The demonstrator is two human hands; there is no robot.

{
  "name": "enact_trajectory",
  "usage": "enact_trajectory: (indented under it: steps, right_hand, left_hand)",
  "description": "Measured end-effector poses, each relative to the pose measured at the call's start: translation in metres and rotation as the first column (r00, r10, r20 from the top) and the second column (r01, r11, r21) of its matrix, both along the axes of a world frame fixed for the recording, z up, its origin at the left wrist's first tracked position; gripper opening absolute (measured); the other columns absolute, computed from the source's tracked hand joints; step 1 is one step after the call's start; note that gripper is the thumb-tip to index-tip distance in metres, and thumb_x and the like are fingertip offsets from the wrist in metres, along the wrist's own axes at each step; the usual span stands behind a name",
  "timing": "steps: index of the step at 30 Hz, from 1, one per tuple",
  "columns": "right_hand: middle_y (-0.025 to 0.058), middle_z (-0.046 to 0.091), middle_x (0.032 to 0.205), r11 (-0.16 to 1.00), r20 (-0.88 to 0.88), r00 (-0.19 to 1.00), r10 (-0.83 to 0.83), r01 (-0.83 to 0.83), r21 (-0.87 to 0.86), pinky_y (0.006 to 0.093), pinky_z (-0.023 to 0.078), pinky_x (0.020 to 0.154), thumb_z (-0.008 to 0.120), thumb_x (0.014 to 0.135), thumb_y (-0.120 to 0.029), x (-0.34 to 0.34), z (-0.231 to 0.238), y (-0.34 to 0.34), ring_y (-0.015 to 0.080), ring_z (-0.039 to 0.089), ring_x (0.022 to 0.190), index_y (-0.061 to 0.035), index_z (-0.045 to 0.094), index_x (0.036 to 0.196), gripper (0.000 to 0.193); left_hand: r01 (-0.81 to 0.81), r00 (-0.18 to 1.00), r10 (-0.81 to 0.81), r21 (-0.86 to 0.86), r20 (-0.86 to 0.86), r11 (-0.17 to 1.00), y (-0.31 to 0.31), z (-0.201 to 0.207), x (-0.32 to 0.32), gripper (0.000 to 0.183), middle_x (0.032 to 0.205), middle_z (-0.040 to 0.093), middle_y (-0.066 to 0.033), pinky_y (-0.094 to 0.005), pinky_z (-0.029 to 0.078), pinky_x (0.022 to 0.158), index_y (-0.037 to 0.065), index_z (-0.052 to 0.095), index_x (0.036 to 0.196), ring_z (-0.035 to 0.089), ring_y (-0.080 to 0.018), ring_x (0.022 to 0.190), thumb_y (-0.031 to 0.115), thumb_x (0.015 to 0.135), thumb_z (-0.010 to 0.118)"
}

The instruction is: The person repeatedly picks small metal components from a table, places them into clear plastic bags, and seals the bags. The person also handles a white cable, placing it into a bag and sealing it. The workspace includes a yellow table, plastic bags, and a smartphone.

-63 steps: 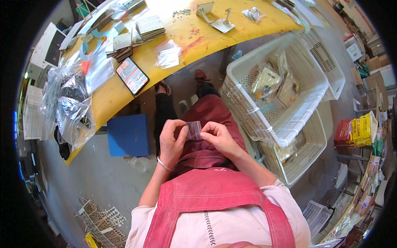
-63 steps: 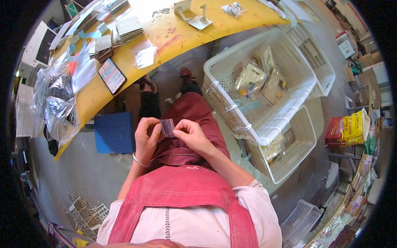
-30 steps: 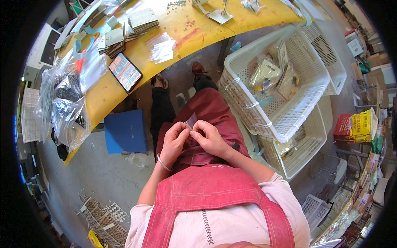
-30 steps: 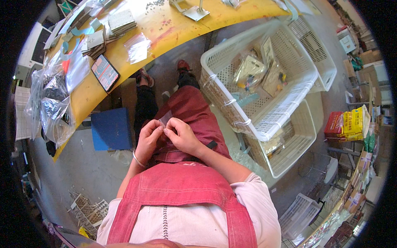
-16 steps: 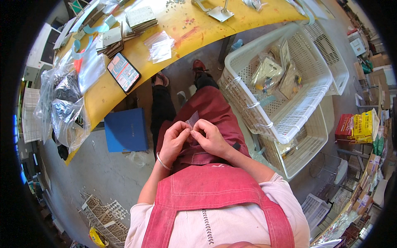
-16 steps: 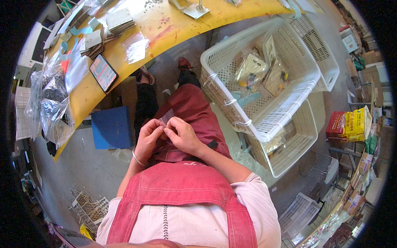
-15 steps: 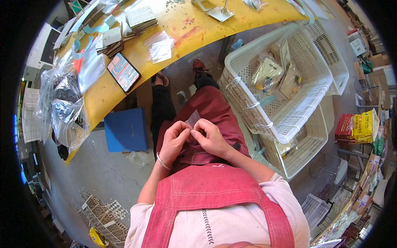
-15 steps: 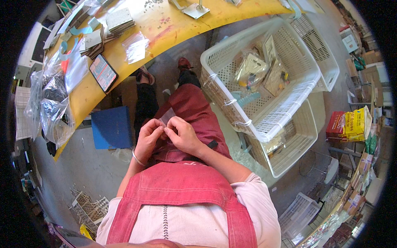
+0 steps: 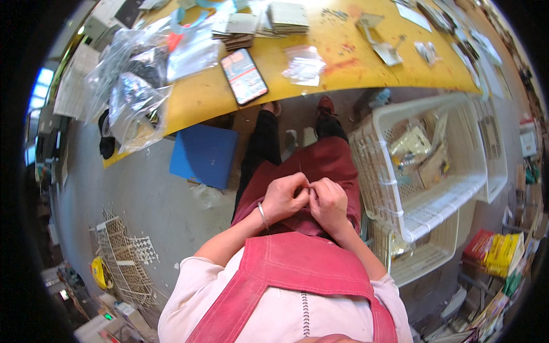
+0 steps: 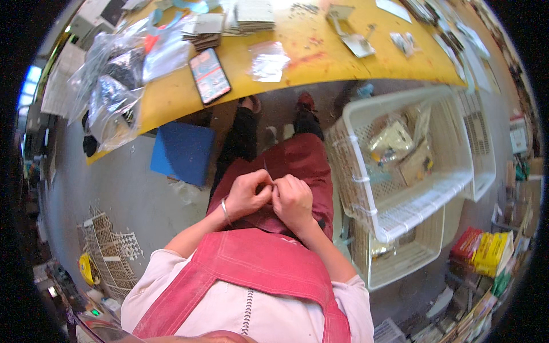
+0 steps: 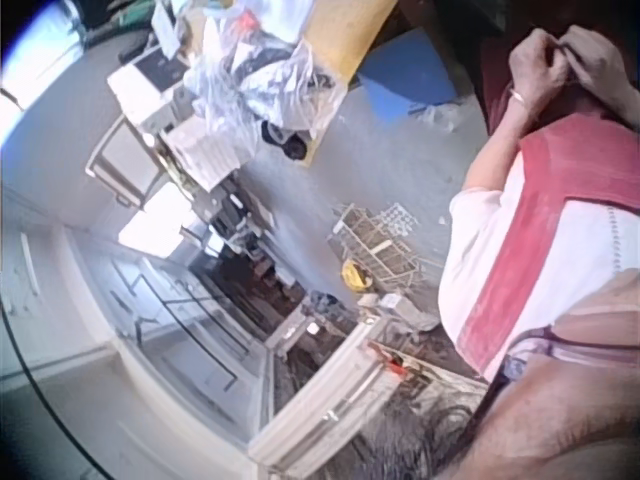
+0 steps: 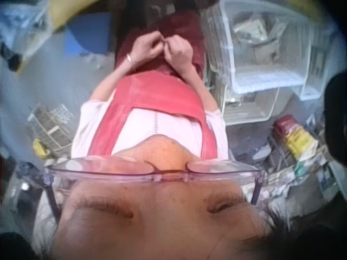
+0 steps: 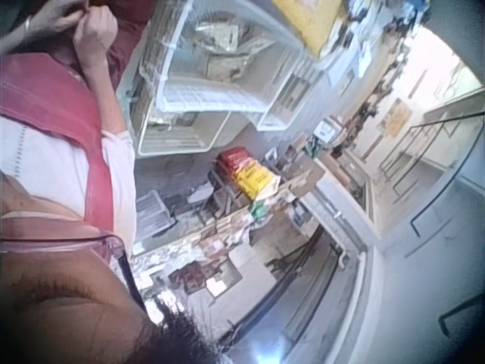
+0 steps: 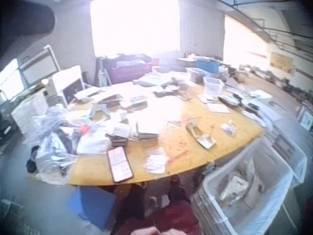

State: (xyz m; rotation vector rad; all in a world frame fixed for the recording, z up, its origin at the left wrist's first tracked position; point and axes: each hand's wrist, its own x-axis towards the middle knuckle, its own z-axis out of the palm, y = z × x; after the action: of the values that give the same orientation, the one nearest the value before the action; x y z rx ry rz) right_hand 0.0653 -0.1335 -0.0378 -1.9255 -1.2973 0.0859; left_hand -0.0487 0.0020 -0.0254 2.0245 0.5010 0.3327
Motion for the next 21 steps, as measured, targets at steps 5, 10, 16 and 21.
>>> enact_trajectory:
  steps: [5,10,16,21]
  right_hand:
    - [0.0133,0.061,0.086,0.996,0.026,0.997,-0.079,0.080,-0.038,0.0484,0.050,0.070,0.071,0.085,-0.007,0.007,-0.001,0.002,0.0360,0.063,0.079,-0.0061,0.063,0.092,0.011]
    - [0.0147,0.062,0.085,0.996,-0.007,0.997,-0.081,0.081,-0.036,0.0476,0.050,0.070,0.072,0.084,-0.002,0.010,0.007,0.002,0.0368,0.064,0.079,-0.0043,0.064,0.091,0.011]
    - [0.0138,0.061,0.084,0.998,0.137,0.990,0.034,-0.026,-0.061,0.0468,0.049,0.068,0.074,0.084,-0.004,-0.005,0.012,0.009,0.0361,0.063,0.077,-0.0047,0.063,0.090,0.012]
    - [0.0125,0.060,0.083,0.997,0.129,0.990,0.065,-0.061,-0.037,0.0461,0.047,0.069,0.074,0.085,-0.007,-0.007,0.006,0.011,0.0339,0.062,0.076,-0.0059,0.064,0.092,0.013]
  left_hand:
    - [-0.028,0.999,0.032,-0.070,0.044,0.997,0.002,-0.004,-0.003,0.009,0.077,0.067,-0.0161,-0.0374,0.053,0.063,0.002,0.067,0.090,0.068,-0.0243,0.068,0.010,0.086,0.068]
    - [-0.066,0.998,0.066,-0.048,0.009,0.997,0.001,-0.004,-0.003,0.014,0.078,0.070,-0.0152,-0.0425,0.055,0.065,0.004,0.067,0.089,0.071,-0.0329,0.071,0.017,0.086,0.070]
    - [-0.128,0.991,0.131,-0.129,0.017,0.983,0.005,-0.005,-0.004,0.018,0.088,0.072,-0.0165,-0.0388,0.056,0.070,0.002,0.066,0.104,0.072,-0.0287,0.078,0.015,0.093,0.071]
    - [-0.116,0.988,0.126,-0.115,0.086,0.987,0.005,-0.016,-0.005,0.016,0.092,0.072,-0.0197,-0.0442,0.056,0.071,0.004,0.064,0.108,0.072,-0.0369,0.083,0.017,0.099,0.067]
